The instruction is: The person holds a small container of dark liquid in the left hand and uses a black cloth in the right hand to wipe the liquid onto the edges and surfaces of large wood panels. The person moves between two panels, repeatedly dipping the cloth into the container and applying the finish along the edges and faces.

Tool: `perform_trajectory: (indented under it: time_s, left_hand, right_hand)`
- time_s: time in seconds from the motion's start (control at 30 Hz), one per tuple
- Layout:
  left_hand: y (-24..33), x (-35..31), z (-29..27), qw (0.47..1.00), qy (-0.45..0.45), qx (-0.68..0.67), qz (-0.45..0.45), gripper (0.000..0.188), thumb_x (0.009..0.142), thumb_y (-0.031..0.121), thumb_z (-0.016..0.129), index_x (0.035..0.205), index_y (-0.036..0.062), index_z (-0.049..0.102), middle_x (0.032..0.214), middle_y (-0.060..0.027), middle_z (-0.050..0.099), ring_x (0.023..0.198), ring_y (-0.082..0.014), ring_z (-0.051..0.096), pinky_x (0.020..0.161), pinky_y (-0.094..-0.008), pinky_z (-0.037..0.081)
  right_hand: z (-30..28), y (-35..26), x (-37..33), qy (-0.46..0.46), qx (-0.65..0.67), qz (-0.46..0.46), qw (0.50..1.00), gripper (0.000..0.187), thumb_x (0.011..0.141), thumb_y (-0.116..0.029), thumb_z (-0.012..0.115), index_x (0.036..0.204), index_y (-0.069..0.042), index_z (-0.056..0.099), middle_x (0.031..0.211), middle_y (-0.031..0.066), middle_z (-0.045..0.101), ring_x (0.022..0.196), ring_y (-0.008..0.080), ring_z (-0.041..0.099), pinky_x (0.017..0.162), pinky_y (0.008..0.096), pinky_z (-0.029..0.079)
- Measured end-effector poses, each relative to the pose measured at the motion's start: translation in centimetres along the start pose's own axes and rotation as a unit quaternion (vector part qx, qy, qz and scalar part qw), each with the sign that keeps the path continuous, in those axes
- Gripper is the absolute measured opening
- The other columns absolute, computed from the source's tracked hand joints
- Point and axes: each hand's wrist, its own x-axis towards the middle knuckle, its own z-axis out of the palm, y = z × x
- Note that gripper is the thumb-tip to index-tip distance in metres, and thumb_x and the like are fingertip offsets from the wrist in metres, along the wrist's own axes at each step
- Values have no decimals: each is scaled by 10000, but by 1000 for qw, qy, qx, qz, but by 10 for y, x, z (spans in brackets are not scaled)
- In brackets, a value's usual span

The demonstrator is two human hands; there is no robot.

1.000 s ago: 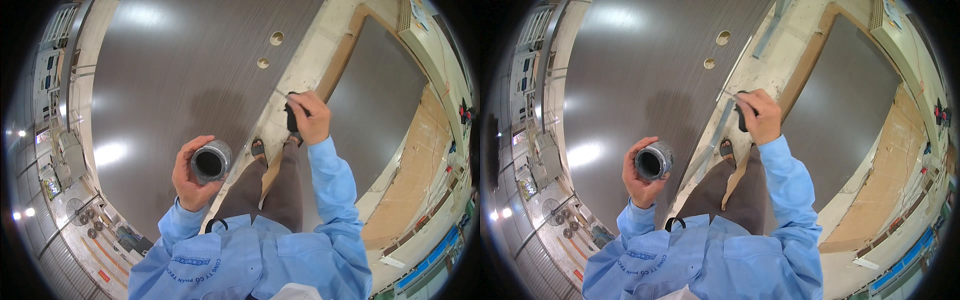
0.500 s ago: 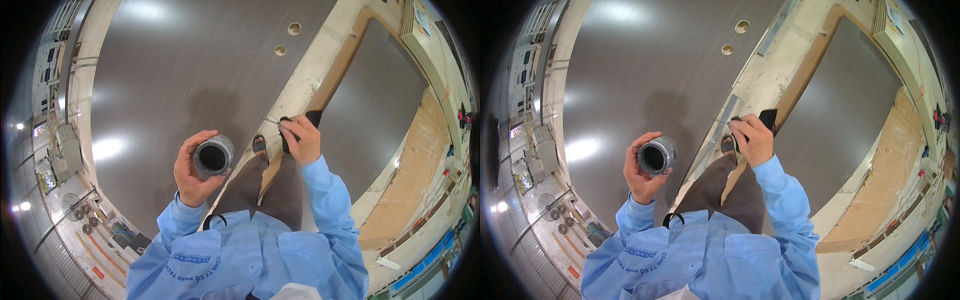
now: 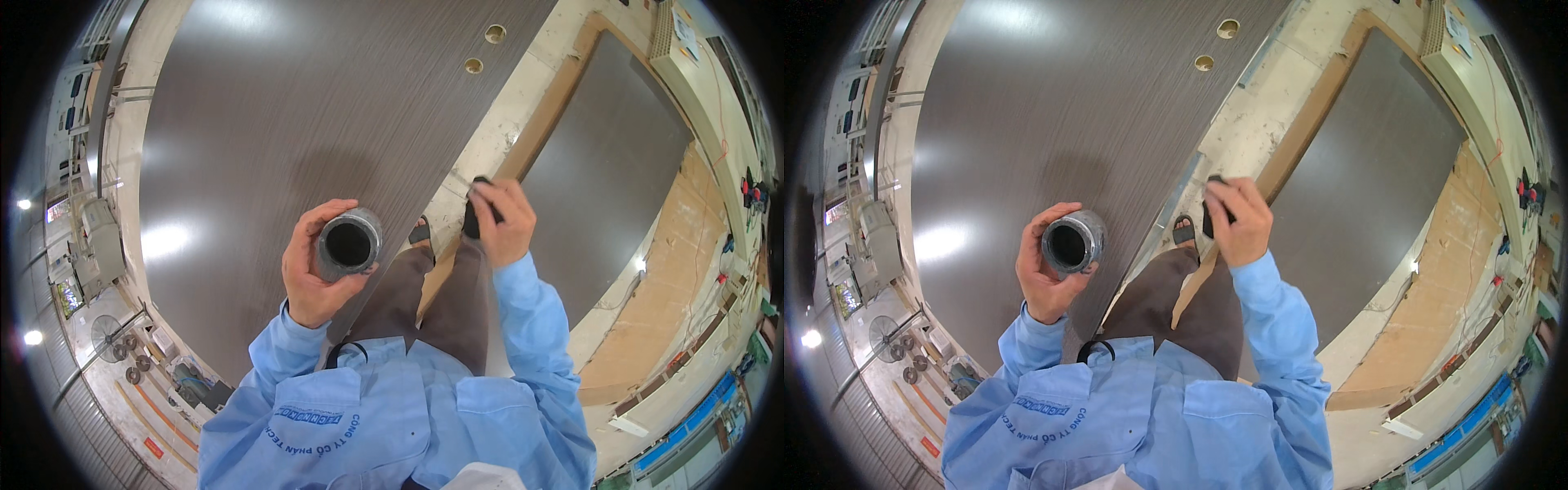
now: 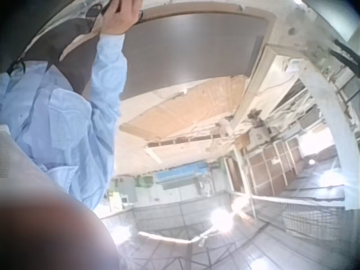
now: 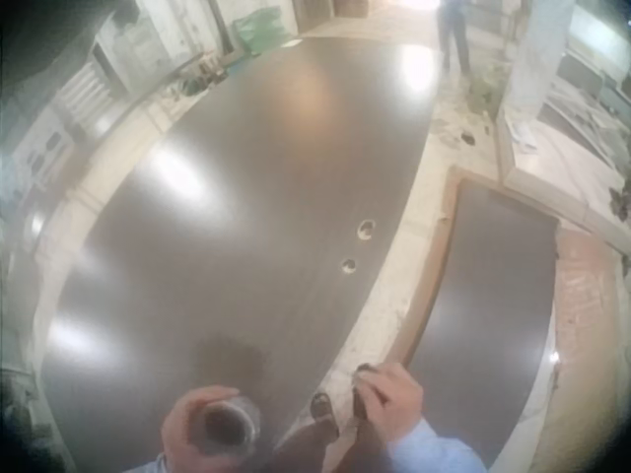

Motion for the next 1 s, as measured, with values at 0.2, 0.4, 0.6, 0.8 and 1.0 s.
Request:
perform_trajectory:
  time_s: [0.2,0.4,0.6,0.8,1.0]
  left_hand:
    - [-10,-8,-9,999,-11,-16,34,734,693,5,849,1378,13,584,1412,-166,641,1251,-251,666,1089,-386,528]
    - [-21,-22,-19,999,-20,-35,30,729,698,-2,844,1379,13,583,1411,-167,641,1254,-250,666,1091,-381,526]
    - [-21,-44,-30,999,-3,-50,2,709,703,-10,845,1364,9,592,1410,-158,646,1242,-233,670,1085,-372,526]
    - [-25,-66,-25,1000,8,-21,-10,714,696,-3,852,1361,7,593,1405,-153,653,1229,-228,677,1082,-366,527]
    - [-21,-79,-15,1000,7,13,-2,725,693,28,866,1368,15,601,1380,-135,671,1223,-232,681,1066,-371,528]
  right_hand:
    - [6,-11,-17,-72,-4,-62,996,199,847,20,807,1019,-80,789,963,105,686,817,284,697,729,363,568]
    - [8,-13,-22,26,-56,35,997,186,849,37,785,1011,-55,782,953,112,684,826,296,689,735,368,563]
    - [12,-34,-40,-96,-5,-17,995,156,879,28,759,1007,-56,790,965,107,695,815,272,703,727,361,567]
    - [18,-32,-30,-1,8,-31,999,154,878,12,780,1015,-59,792,944,105,692,802,263,703,699,355,555]
    - [9,-35,-69,-147,48,-77,985,142,880,-30,799,1019,-56,779,923,127,680,799,292,698,724,354,556]
